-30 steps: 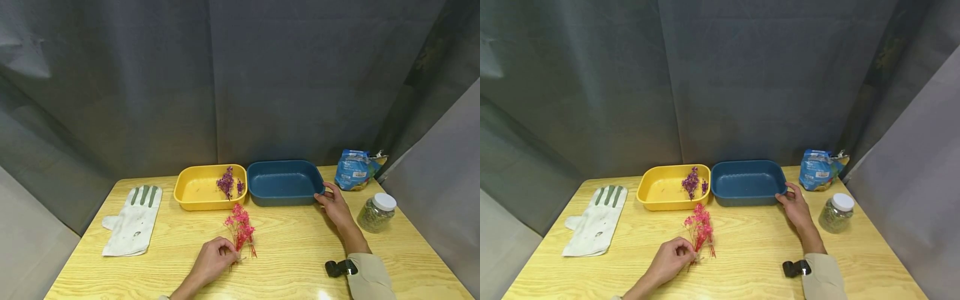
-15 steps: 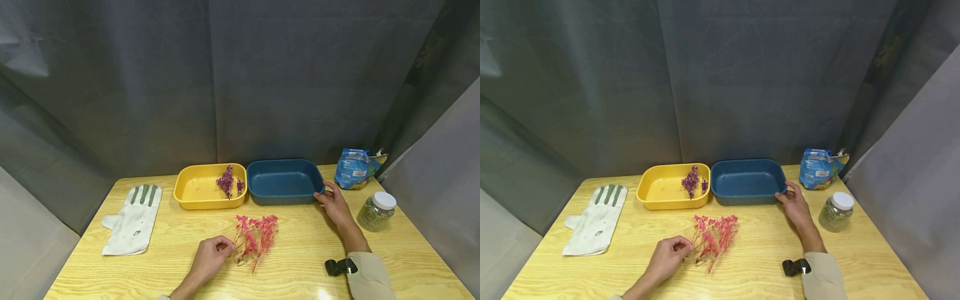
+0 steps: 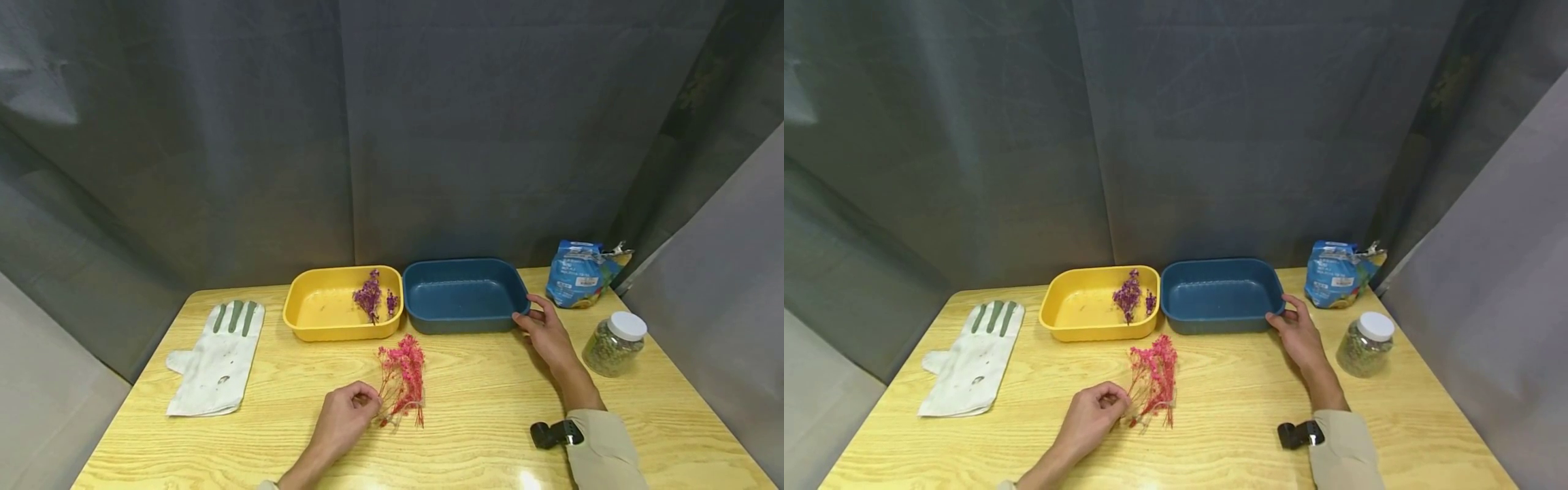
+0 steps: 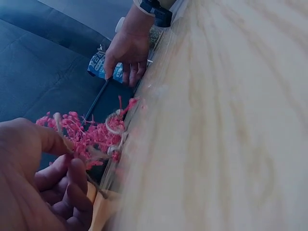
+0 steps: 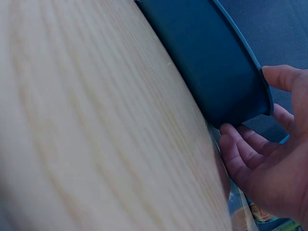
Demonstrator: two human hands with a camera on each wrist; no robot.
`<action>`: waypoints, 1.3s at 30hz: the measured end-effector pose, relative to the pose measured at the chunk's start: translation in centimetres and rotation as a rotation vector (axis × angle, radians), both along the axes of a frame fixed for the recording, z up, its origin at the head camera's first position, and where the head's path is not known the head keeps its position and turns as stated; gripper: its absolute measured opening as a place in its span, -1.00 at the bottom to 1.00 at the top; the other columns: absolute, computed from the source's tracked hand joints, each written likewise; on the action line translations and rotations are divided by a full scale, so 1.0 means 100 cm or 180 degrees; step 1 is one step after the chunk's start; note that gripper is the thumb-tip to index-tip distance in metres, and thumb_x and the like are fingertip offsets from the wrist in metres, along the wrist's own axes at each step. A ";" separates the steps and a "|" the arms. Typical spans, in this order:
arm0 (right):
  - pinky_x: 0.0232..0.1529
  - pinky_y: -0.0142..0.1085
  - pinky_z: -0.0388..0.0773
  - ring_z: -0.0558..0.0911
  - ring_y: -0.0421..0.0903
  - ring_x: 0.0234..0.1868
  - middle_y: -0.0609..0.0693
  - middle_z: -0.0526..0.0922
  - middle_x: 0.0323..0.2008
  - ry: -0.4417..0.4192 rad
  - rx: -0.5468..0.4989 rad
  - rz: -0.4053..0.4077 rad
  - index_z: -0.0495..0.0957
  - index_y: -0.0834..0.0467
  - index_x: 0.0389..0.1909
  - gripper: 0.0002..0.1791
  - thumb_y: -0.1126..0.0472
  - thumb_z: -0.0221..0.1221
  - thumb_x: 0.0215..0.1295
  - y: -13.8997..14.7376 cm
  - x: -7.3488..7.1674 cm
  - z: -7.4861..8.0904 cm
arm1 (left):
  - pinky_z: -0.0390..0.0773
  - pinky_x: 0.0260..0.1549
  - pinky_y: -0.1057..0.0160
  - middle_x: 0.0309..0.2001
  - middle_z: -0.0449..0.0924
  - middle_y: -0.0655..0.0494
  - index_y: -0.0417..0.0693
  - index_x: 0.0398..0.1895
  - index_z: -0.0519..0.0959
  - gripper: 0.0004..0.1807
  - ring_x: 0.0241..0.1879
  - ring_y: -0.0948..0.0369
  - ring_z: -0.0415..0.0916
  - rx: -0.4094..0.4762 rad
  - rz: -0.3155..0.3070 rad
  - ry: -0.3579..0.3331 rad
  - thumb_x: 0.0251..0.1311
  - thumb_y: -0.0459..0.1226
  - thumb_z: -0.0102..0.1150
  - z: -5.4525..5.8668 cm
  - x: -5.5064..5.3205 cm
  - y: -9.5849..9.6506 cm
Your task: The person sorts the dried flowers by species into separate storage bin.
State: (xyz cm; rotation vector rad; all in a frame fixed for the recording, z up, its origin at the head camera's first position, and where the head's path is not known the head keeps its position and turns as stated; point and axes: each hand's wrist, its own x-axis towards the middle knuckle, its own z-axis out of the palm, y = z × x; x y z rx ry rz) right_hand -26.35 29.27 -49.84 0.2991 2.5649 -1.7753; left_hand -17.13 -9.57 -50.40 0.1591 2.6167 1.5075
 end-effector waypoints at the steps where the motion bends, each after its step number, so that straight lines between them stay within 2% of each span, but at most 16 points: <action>1: -0.08 -0.27 0.52 0.42 0.13 0.23 0.23 0.24 0.35 0.0003 -0.0001 -0.0001 -0.10 -0.04 0.52 -0.17 -0.21 0.02 0.38 0.000 0.000 0.000 | 0.44 -0.67 0.35 -0.46 0.62 0.20 0.01 -0.38 0.66 -0.91 -0.61 0.31 0.44 -0.0002 0.0000 -0.0005 0.13 -0.22 0.20 0.000 0.000 0.000; 7: -0.09 -0.27 0.51 0.43 0.10 0.22 0.23 0.24 0.36 -0.0013 -0.0021 -0.0015 -0.10 -0.06 0.53 -0.16 -0.21 0.04 0.37 -0.001 -0.002 0.001 | 0.42 -0.64 0.38 -0.48 0.58 0.22 0.08 -0.42 0.65 -0.95 -0.60 0.32 0.41 0.0011 -0.0037 -0.0009 0.12 -0.19 0.27 0.001 0.001 0.002; 12: -0.10 -0.28 0.51 0.44 0.10 0.22 0.23 0.25 0.36 -0.0024 -0.0027 -0.0038 -0.10 -0.06 0.53 -0.17 -0.19 0.05 0.38 -0.001 -0.004 0.000 | 0.43 -0.63 0.39 -0.53 0.58 0.23 0.05 -0.42 0.66 -0.91 -0.60 0.32 0.43 0.0002 -0.0069 -0.0018 0.12 -0.16 0.31 0.000 0.002 0.002; 20: -0.09 -0.26 0.50 0.43 0.14 0.23 0.25 0.24 0.36 -0.0005 -0.0010 -0.0014 -0.10 -0.04 0.53 -0.17 -0.19 0.03 0.39 -0.001 -0.004 0.000 | 0.46 -0.61 0.37 -0.52 0.63 0.16 0.01 -0.41 0.69 -0.89 -0.61 0.30 0.45 0.0038 0.0020 -0.0040 0.09 -0.26 0.18 0.002 0.002 0.001; 23: -0.08 -0.25 0.50 0.43 0.14 0.23 0.24 0.24 0.37 -0.0008 0.0003 0.0001 -0.11 -0.04 0.53 -0.17 -0.19 0.02 0.39 -0.001 -0.003 0.000 | 0.45 -0.62 0.38 -0.54 0.62 0.16 0.03 -0.45 0.69 -0.90 -0.63 0.32 0.43 0.0028 0.0074 0.0049 0.08 -0.27 0.17 0.003 0.002 0.001; 27: -0.07 -0.25 0.50 0.42 0.12 0.23 0.24 0.24 0.37 -0.0010 0.0014 0.0012 -0.12 -0.03 0.53 -0.17 -0.20 0.02 0.39 -0.001 -0.002 0.000 | 0.45 -0.61 0.40 -0.57 0.58 0.21 0.06 -0.50 0.64 -0.91 -0.65 0.35 0.41 0.0050 0.0175 0.0327 0.09 -0.30 0.20 0.005 0.003 0.002; 29: -0.08 -0.25 0.50 0.43 0.12 0.22 0.23 0.24 0.36 -0.0010 0.0010 0.0010 -0.11 -0.04 0.53 -0.16 -0.21 0.02 0.38 -0.001 -0.002 0.000 | 0.44 -0.62 0.40 -0.60 0.55 0.23 0.06 -0.52 0.61 -0.91 -0.68 0.36 0.37 0.0000 0.0151 0.0388 0.08 -0.31 0.20 0.006 0.004 0.001; 34: -0.09 -0.26 0.51 0.43 0.15 0.23 0.24 0.24 0.35 0.0003 0.0003 0.0010 -0.11 -0.04 0.53 -0.17 -0.21 0.02 0.38 0.000 -0.002 -0.001 | 0.37 -0.72 0.39 -0.67 0.52 0.29 0.10 -0.55 0.59 -0.91 -0.75 0.38 0.29 -0.0256 -0.0059 0.0186 -0.01 -0.30 0.18 0.004 0.004 -0.001; 39: -0.09 -0.26 0.51 0.43 0.16 0.22 0.24 0.25 0.35 0.0018 0.0015 0.0012 -0.10 -0.03 0.52 -0.17 -0.21 0.02 0.38 0.001 -0.002 -0.002 | 0.41 -0.67 0.40 -0.61 0.56 0.27 0.05 -0.52 0.61 -0.98 -0.66 0.36 0.39 -0.0171 -0.0145 0.0093 -0.01 -0.25 0.25 0.003 0.004 0.001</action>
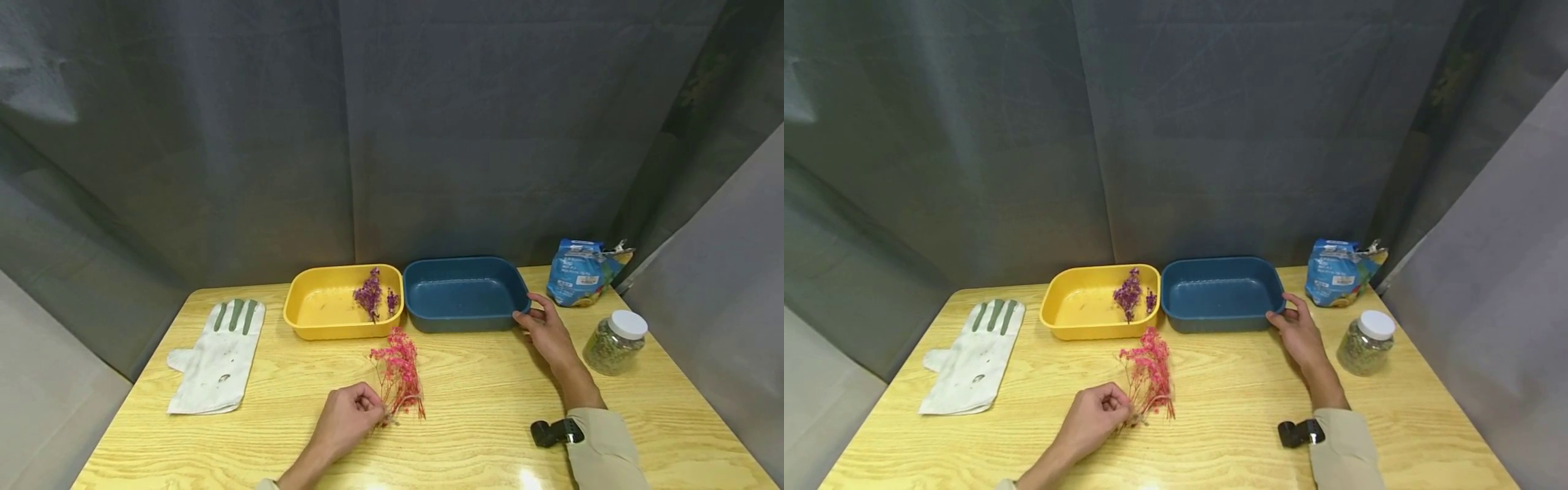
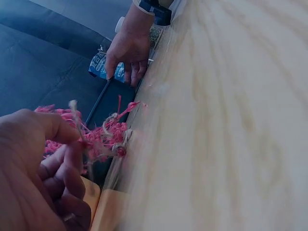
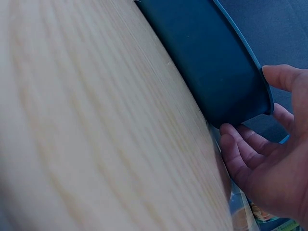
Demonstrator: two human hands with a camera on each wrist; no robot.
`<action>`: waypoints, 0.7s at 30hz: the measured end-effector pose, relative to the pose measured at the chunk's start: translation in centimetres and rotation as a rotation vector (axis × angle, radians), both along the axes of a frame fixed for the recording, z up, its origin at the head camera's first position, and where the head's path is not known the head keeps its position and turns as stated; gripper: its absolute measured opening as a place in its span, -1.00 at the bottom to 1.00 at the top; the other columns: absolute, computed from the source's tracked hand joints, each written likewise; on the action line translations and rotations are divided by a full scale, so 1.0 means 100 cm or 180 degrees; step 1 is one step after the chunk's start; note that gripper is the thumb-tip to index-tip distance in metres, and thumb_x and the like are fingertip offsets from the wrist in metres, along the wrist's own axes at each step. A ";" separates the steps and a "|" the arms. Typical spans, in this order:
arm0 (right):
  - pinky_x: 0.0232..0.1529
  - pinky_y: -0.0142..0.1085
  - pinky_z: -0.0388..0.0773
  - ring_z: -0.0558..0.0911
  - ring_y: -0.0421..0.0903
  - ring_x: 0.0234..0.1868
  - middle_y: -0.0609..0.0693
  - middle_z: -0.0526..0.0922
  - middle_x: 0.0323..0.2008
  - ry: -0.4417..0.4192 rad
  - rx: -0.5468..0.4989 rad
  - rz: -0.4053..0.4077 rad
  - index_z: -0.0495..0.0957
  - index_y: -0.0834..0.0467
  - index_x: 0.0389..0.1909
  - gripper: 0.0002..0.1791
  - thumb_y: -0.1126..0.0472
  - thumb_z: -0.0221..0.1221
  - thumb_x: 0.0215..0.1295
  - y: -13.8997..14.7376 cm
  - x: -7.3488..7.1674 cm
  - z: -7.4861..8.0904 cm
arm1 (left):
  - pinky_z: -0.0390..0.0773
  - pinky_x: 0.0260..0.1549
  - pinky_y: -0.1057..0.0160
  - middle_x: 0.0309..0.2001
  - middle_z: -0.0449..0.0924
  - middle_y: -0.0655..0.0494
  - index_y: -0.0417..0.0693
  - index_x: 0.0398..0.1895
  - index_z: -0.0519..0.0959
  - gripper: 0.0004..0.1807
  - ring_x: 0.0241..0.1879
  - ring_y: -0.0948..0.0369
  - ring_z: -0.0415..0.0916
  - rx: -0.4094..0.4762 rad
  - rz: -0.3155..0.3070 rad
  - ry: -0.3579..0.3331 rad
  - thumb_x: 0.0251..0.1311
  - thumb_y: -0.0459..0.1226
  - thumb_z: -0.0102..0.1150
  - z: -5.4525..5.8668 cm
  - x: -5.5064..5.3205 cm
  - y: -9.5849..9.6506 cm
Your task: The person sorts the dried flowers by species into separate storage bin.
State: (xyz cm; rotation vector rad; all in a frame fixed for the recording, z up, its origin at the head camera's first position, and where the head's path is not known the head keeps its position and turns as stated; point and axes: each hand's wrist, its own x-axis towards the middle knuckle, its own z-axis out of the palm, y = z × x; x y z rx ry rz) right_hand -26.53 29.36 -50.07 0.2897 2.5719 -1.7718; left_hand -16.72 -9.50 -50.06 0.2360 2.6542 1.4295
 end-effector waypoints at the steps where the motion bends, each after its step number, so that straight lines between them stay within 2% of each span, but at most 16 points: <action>1: -0.09 -0.26 0.51 0.43 0.15 0.22 0.23 0.25 0.35 0.0000 0.0003 0.0004 -0.10 -0.03 0.52 -0.16 -0.22 0.02 0.38 0.000 0.000 0.000 | 0.41 -0.66 0.40 -0.61 0.55 0.26 0.04 -0.51 0.62 -0.96 -0.65 0.35 0.40 0.0030 -0.0017 0.0001 0.00 -0.23 0.28 0.000 0.000 0.000; 7: -0.09 -0.27 0.52 0.48 0.03 0.15 0.21 0.27 0.34 -0.0008 0.0020 -0.0013 -0.10 -0.05 0.53 -0.16 -0.22 0.03 0.37 -0.001 0.000 0.001 | 0.44 -0.61 0.40 -0.59 0.55 0.26 0.10 -0.53 0.61 -0.89 -0.62 0.37 0.42 0.0085 -0.0149 0.0065 0.04 -0.16 0.36 -0.002 0.001 0.000; 13: -0.10 -0.28 0.52 0.51 -0.07 0.09 0.21 0.28 0.33 -0.0015 0.0039 -0.0020 -0.09 -0.07 0.53 -0.17 -0.21 0.04 0.37 0.000 0.000 0.001 | 0.41 -0.64 0.41 -0.61 0.55 0.28 0.12 -0.50 0.66 -0.91 -0.65 0.40 0.38 0.0063 -0.0281 0.0182 0.08 -0.15 0.35 -0.002 0.001 -0.001; 17: -0.11 -0.28 0.52 0.52 -0.12 0.05 0.22 0.28 0.32 -0.0013 0.0054 -0.0015 -0.09 -0.06 0.52 -0.17 -0.21 0.03 0.38 0.000 0.000 0.001 | 0.33 -0.70 0.42 -0.65 0.53 0.28 0.11 -0.46 0.71 -0.91 -0.71 0.41 0.30 0.0032 -0.0282 0.0252 0.13 -0.15 0.29 -0.002 0.001 -0.001; 21: -0.09 -0.27 0.51 0.51 -0.07 0.08 0.21 0.28 0.32 -0.0021 0.0042 -0.0025 -0.09 -0.06 0.52 -0.19 -0.19 0.04 0.38 0.000 0.000 0.000 | 0.29 -0.73 0.42 -0.68 0.51 0.26 0.15 -0.46 0.72 -0.91 -0.73 0.41 0.27 0.0016 -0.0208 0.0290 0.16 -0.14 0.28 -0.001 0.001 -0.001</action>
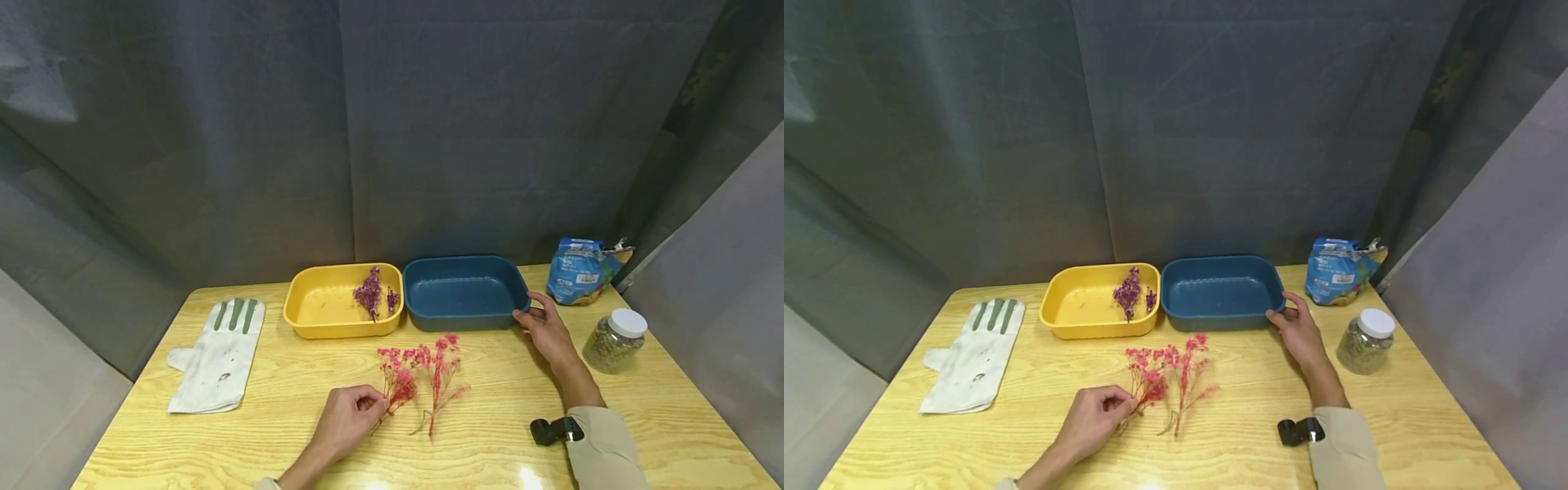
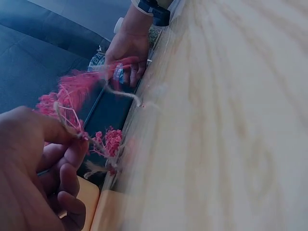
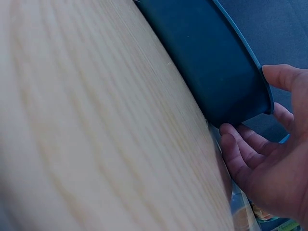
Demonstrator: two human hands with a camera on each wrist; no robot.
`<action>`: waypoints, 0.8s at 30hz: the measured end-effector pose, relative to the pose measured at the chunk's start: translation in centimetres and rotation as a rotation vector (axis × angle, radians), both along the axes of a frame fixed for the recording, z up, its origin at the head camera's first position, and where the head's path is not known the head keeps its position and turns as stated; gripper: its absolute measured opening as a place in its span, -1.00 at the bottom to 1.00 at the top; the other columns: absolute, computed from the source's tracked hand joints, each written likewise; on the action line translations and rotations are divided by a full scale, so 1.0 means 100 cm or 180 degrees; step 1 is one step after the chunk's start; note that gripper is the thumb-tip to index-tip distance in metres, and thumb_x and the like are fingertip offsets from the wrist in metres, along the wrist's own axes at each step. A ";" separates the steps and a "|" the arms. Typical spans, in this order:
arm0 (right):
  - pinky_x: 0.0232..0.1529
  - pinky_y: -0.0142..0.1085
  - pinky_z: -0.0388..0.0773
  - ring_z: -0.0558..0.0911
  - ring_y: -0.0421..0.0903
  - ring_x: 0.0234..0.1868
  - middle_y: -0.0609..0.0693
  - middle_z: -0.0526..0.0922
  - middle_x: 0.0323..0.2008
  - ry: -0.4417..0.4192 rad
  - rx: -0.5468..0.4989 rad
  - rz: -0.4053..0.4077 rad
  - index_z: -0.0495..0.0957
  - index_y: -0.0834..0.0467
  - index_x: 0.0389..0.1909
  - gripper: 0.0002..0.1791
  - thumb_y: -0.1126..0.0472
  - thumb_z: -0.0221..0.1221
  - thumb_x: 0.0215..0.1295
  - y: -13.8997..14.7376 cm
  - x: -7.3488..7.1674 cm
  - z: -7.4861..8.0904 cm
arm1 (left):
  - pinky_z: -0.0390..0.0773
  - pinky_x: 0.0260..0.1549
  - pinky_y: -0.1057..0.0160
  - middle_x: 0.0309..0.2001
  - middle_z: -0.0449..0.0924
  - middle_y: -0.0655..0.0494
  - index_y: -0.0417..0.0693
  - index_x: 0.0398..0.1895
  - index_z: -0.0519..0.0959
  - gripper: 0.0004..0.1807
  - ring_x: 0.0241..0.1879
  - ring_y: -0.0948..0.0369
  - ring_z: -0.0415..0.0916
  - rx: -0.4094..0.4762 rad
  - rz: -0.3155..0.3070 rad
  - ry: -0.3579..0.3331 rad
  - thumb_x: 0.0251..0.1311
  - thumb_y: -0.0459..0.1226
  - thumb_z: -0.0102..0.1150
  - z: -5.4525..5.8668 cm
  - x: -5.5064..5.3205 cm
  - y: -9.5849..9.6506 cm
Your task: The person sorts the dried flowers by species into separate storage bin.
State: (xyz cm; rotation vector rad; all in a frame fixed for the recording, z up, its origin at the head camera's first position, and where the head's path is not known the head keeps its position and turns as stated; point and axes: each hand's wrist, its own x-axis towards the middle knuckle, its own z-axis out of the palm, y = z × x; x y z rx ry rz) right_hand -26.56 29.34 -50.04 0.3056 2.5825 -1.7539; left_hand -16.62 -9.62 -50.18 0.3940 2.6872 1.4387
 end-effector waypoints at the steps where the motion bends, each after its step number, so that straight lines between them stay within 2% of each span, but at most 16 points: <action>1: -0.09 -0.27 0.51 0.51 -0.06 0.08 0.20 0.28 0.32 -0.0002 -0.0008 -0.0004 -0.09 -0.07 0.52 -0.18 -0.20 0.04 0.38 0.000 0.000 0.000 | 0.29 -0.73 0.42 -0.68 0.51 0.26 0.16 -0.46 0.71 -0.91 -0.73 0.41 0.27 -0.0005 0.0026 -0.0017 0.15 -0.14 0.29 0.000 0.000 0.000; 6: -0.09 -0.27 0.51 0.52 -0.05 0.08 0.20 0.27 0.32 0.0009 -0.0011 0.0027 -0.11 -0.08 0.53 -0.16 -0.22 0.04 0.37 0.001 -0.001 -0.001 | 0.32 -0.72 0.41 -0.67 0.48 0.27 0.17 -0.50 0.67 -0.92 -0.71 0.40 0.28 -0.0002 0.0086 -0.0063 0.08 -0.12 0.34 0.000 0.000 0.001; 10: -0.09 -0.27 0.52 0.53 -0.15 0.00 0.18 0.28 0.31 0.0018 -0.0003 0.0048 -0.12 -0.09 0.53 -0.15 -0.22 0.04 0.37 0.003 -0.002 -0.003 | 0.36 -0.68 0.40 -0.66 0.49 0.28 0.16 -0.52 0.66 -0.86 -0.69 0.40 0.32 -0.0009 0.0055 -0.0049 0.04 -0.06 0.39 0.000 0.000 0.001; 15: -0.09 -0.27 0.52 0.54 -0.24 -0.05 0.17 0.28 0.32 0.0017 -0.0016 0.0050 -0.12 -0.09 0.53 -0.15 -0.22 0.04 0.37 0.004 -0.003 -0.004 | 0.36 -0.67 0.41 -0.64 0.52 0.29 0.18 -0.49 0.69 -0.88 -0.68 0.41 0.32 -0.0024 0.0012 -0.0047 0.08 -0.05 0.35 -0.001 0.000 0.000; 20: -0.08 -0.28 0.52 0.54 -0.27 -0.06 0.18 0.28 0.32 0.0025 -0.0011 0.0058 -0.12 -0.09 0.53 -0.15 -0.23 0.04 0.36 0.004 -0.003 -0.004 | 0.30 -0.71 0.42 -0.64 0.55 0.21 0.16 -0.46 0.71 -0.89 -0.71 0.41 0.28 0.0002 0.0003 -0.0035 0.12 -0.08 0.31 -0.001 0.001 0.001; 24: -0.09 -0.28 0.52 0.54 -0.29 -0.06 0.18 0.29 0.32 0.0037 -0.0004 0.0044 -0.11 -0.09 0.53 -0.15 -0.23 0.04 0.36 0.003 -0.001 -0.003 | 0.26 -0.75 0.42 -0.66 0.52 0.22 0.15 -0.47 0.70 -0.89 -0.73 0.41 0.26 0.0010 0.0000 -0.0058 0.12 -0.09 0.31 0.000 0.001 0.001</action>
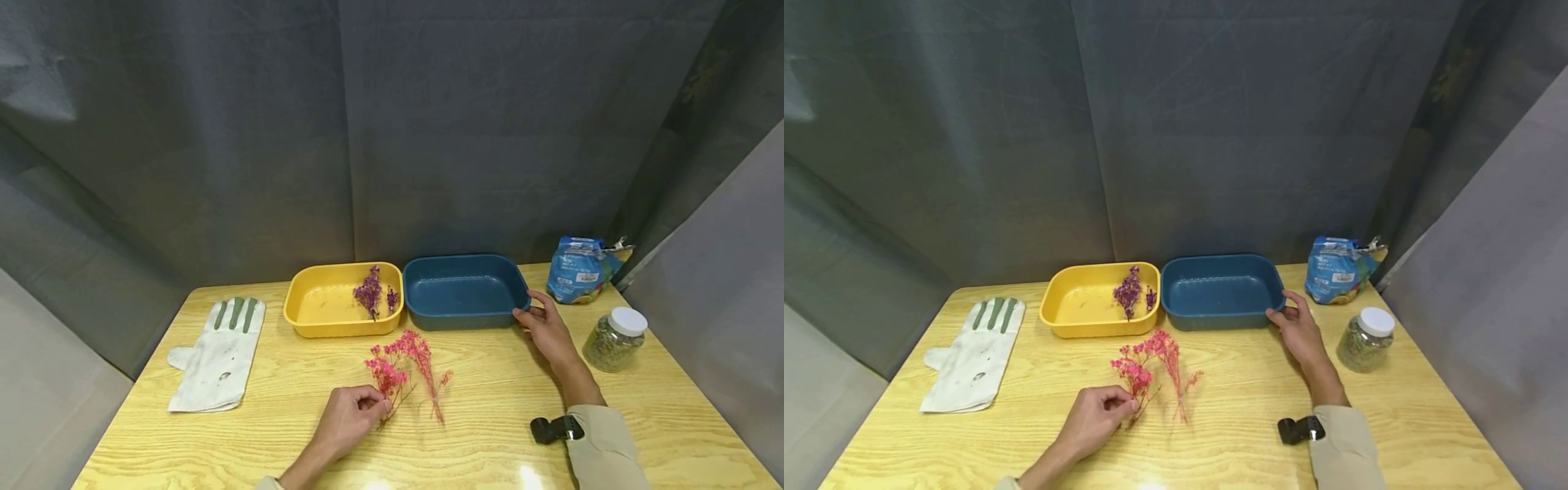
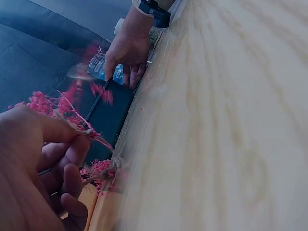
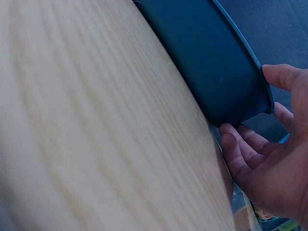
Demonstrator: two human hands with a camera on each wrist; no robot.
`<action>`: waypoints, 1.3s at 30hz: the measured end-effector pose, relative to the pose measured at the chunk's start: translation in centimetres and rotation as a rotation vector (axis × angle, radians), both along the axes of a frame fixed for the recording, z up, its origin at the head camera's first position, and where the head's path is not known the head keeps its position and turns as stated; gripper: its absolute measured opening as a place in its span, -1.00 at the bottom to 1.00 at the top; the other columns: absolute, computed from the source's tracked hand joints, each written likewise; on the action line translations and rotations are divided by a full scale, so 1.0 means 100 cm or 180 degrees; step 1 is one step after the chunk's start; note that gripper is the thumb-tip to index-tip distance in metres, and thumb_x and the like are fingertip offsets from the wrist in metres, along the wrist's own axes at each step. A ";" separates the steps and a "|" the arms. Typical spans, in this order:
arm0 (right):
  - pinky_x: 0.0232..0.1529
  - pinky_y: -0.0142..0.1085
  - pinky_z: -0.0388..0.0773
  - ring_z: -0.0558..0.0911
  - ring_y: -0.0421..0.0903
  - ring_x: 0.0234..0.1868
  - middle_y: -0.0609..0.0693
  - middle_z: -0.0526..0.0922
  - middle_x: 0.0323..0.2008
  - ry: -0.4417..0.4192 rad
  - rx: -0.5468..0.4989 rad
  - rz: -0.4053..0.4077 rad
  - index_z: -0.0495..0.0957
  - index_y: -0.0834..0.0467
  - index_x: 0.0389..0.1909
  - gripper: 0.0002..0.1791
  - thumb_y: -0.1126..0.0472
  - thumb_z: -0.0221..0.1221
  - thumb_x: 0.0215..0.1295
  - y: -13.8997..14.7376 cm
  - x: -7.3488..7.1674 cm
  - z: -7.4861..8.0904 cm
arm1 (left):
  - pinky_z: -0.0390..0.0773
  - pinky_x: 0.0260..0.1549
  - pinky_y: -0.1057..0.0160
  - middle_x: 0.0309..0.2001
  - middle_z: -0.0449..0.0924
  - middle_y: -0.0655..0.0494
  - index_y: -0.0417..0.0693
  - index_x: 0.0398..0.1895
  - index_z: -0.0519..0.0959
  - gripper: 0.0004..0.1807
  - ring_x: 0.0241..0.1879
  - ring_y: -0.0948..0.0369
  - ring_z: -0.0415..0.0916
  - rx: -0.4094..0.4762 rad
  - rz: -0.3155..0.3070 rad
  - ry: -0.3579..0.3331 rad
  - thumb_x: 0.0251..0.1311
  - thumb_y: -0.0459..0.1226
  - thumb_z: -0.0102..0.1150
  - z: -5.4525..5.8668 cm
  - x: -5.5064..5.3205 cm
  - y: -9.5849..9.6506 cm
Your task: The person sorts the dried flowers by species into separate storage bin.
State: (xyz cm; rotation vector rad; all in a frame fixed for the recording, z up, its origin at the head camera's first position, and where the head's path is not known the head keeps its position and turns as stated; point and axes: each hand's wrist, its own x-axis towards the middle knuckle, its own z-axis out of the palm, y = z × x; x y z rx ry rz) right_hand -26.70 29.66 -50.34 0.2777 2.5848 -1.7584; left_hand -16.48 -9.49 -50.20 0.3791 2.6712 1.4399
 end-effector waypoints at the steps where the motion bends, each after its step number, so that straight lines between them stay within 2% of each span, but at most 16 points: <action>1: -0.09 -0.28 0.53 0.54 -0.28 -0.06 0.18 0.29 0.31 0.0002 0.0003 -0.0005 -0.11 -0.09 0.53 -0.15 -0.23 0.04 0.36 0.000 0.000 0.000 | 0.26 -0.74 0.43 -0.66 0.52 0.23 0.15 -0.48 0.70 -0.89 -0.72 0.41 0.26 0.0001 0.0004 -0.0019 0.12 -0.09 0.31 0.000 0.000 0.000; 8: -0.10 -0.31 0.52 0.54 -0.22 -0.02 0.18 0.30 0.29 0.0018 -0.0002 -0.0026 -0.09 -0.07 0.52 -0.16 -0.22 0.05 0.36 -0.001 0.001 0.002 | 0.34 -0.72 0.40 -0.59 0.61 0.26 0.12 -0.47 0.69 -0.93 -0.73 0.38 0.31 -0.0167 0.0106 -0.0157 0.11 -0.19 0.26 0.000 -0.002 -0.002; 14: -0.10 -0.31 0.52 0.54 -0.14 0.02 0.20 0.30 0.30 0.0025 0.0004 -0.0018 -0.09 -0.07 0.52 -0.16 -0.23 0.04 0.36 -0.002 0.002 0.003 | 0.35 -0.70 0.38 -0.61 0.54 0.30 0.06 -0.40 0.63 -0.95 -0.74 0.36 0.30 -0.0331 0.0186 -0.0155 0.14 -0.21 0.22 -0.003 -0.005 -0.004; 21: -0.09 -0.29 0.52 0.52 -0.02 0.08 0.21 0.29 0.31 0.0018 0.0014 -0.0017 -0.10 -0.07 0.53 -0.15 -0.24 0.03 0.36 -0.003 0.002 0.003 | 0.34 -0.63 0.35 -0.50 0.52 0.31 0.02 -0.17 0.56 -0.78 -0.67 0.35 0.33 -0.0519 0.0199 -0.0118 0.10 -0.19 0.24 -0.003 -0.006 -0.006; 27: -0.07 -0.27 0.51 0.51 0.03 0.11 0.21 0.28 0.32 0.0009 0.0002 -0.0019 -0.11 -0.08 0.53 -0.16 -0.22 0.03 0.37 -0.002 0.002 0.004 | 0.33 -0.61 0.36 -0.41 0.48 0.32 0.09 -0.15 0.53 -0.75 -0.61 0.36 0.32 -0.0554 0.0304 -0.0088 0.07 -0.17 0.23 0.001 -0.006 -0.003; 31: -0.08 -0.28 0.51 0.52 0.02 0.09 0.21 0.29 0.32 0.0021 0.0012 -0.0026 -0.11 -0.09 0.53 -0.16 -0.23 0.03 0.37 -0.002 0.002 0.004 | 0.33 -0.68 0.36 -0.36 0.47 0.31 0.08 -0.16 0.53 -0.79 -0.66 0.38 0.29 -0.0430 0.0439 0.0094 0.11 -0.20 0.19 0.010 -0.008 0.000; 34: -0.10 -0.29 0.51 0.54 -0.09 0.02 0.21 0.28 0.33 0.0005 -0.0008 -0.0042 -0.10 -0.09 0.53 -0.17 -0.21 0.04 0.37 -0.002 0.001 0.004 | 0.32 -0.72 0.36 -0.36 0.48 0.30 0.06 -0.17 0.54 -0.82 -0.69 0.38 0.27 -0.0294 0.0492 0.0314 0.14 -0.22 0.19 0.019 -0.013 0.005; 37: -0.10 -0.28 0.52 0.54 -0.18 -0.03 0.20 0.27 0.34 -0.0017 -0.0030 -0.0041 -0.10 -0.09 0.53 -0.16 -0.21 0.05 0.36 -0.002 0.001 0.003 | 0.34 -0.65 0.38 -0.37 0.48 0.33 0.08 -0.21 0.56 -0.86 -0.65 0.39 0.31 -0.0259 0.0496 0.0535 0.15 -0.21 0.21 0.029 -0.021 0.013; 39: -0.09 -0.27 0.52 0.55 -0.17 -0.02 0.20 0.27 0.34 -0.0027 -0.0039 -0.0035 -0.10 -0.08 0.53 -0.14 -0.23 0.05 0.35 -0.002 0.002 0.003 | 0.37 -0.57 0.40 -0.37 0.47 0.35 0.12 -0.25 0.57 -0.90 -0.60 0.40 0.33 -0.0317 0.0471 0.0687 0.17 -0.19 0.20 0.034 -0.027 0.020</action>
